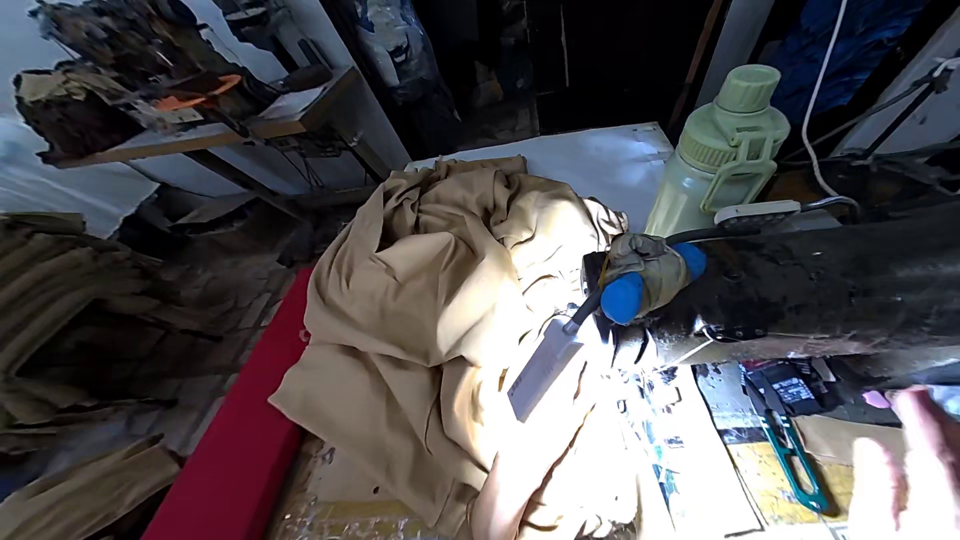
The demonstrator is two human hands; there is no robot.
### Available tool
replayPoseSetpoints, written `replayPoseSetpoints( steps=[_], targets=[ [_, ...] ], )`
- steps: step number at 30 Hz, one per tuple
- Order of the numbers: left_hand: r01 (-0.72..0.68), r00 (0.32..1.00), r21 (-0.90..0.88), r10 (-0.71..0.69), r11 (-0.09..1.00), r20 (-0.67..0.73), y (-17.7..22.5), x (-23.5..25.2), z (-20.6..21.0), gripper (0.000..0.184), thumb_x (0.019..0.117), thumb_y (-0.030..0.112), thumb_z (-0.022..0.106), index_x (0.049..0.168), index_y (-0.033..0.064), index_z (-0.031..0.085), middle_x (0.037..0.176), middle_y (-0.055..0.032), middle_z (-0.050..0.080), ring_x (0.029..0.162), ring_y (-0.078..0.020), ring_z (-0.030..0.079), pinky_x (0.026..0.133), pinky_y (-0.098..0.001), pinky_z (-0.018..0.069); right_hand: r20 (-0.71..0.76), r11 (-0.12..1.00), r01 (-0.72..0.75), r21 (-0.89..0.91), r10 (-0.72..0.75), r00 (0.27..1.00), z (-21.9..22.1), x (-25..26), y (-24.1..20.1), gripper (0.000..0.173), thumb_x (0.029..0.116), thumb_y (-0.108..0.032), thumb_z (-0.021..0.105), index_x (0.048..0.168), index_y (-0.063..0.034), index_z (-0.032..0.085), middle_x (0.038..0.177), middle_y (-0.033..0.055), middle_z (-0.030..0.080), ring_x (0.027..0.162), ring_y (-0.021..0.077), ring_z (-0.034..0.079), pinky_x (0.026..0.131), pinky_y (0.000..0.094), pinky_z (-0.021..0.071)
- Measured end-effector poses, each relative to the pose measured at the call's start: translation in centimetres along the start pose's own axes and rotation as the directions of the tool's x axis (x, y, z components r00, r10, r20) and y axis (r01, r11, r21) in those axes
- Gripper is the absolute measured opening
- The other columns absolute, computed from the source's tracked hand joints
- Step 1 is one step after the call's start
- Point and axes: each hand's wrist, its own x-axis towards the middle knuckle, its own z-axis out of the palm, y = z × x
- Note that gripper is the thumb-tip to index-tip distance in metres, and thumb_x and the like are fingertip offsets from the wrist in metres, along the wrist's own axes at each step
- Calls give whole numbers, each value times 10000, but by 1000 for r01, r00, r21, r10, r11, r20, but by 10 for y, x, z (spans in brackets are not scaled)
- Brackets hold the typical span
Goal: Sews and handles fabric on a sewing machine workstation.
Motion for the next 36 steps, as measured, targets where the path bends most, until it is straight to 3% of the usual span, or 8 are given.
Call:
replayPoseSetpoints(
  steps=[6, 11, 14, 18, 22, 29, 32, 36],
  targets=[
    [52, 997, 178, -62, 983, 51, 0, -30, -46, 453, 1052, 300, 497, 1403, 22, 563, 1332, -168, 636, 1288, -256, 578, 1114, -420, 436, 274, 953, 149, 262, -222, 936, 4, -65, -100, 229, 947, -123, 615, 1022, 30, 768, 1039, 218, 755, 1002, 412, 715, 960, 536, 522],
    [-439, 898, 639, 281, 631, 340, 11, -58, -100, 160, 937, -38, 585, 968, 1, 736, 969, -191, 730, 1050, -398, 694, 1109, -590, 407, 350, 949, 52, 310, -165, 922, 9, -72, -103, 283, 924, -74, 620, 1118, 107, 717, 1102, 307, 712, 1074, 460, 683, 1007, 547, 498],
    [-697, 716, 442, 515, 565, 472, 44, -92, -124, 136, 919, 0, 649, 832, 78, 718, 759, -76, 694, 798, -280, 714, 1102, -602, 409, 90, 964, 216, 158, -232, 969, 6, -28, -63, 270, 925, -115, 598, 1117, -1, 750, 1081, 231, 705, 1033, 422, 662, 900, 563, 513],
    [-719, 503, -61, 578, 693, 642, 83, -102, -114, 268, 1050, 168, 534, 901, 28, 707, 735, -108, 687, 745, -260, 706, 1100, -476, 438, 305, 862, 310, 400, -444, 842, -17, -46, -103, 264, 937, -197, 687, 1150, -65, 768, 1207, 252, 700, 1162, 452, 641, 1016, 612, 468],
    [-394, 598, -120, 353, 911, 720, 63, -54, -86, 442, 1088, 377, 437, 1162, 33, 705, 1107, -152, 715, 1062, -266, 681, 958, -491, 508, 259, 735, 363, 573, -582, 771, 4, -76, -128, 136, 934, -63, 636, 931, -34, 769, 1007, 173, 735, 1003, 355, 686, 935, 520, 515],
    [-444, 759, 405, 95, 800, 645, 34, -53, -93, 571, 1035, 534, 452, 1012, 18, 695, 963, -202, 693, 997, -396, 668, 910, -610, 468, 222, 783, 400, 475, -547, 807, 26, -101, -99, 279, 955, -29, 592, 1123, -149, 779, 1097, 74, 751, 1055, 270, 681, 934, 463, 510],
    [-542, 751, 428, 189, 723, 633, 49, -89, -101, 522, 1006, 500, 557, 937, 11, 727, 863, -182, 710, 943, -416, 690, 1095, -728, 293, 152, 832, 393, 392, -480, 864, 34, -116, -102, 197, 952, -84, 609, 1028, -157, 777, 1079, 70, 762, 1049, 264, 695, 956, 466, 505],
    [-747, 646, 284, 555, 601, 525, 51, -136, -87, 262, 983, 251, 631, 779, 109, 714, 717, -46, 680, 786, -259, 707, 1063, -566, 429, 92, 824, 379, 421, -455, 886, 26, -125, -113, 182, 991, -162, 614, 1079, -201, 769, 1083, 58, 758, 1041, 242, 688, 982, 442, 485]
  ],
)
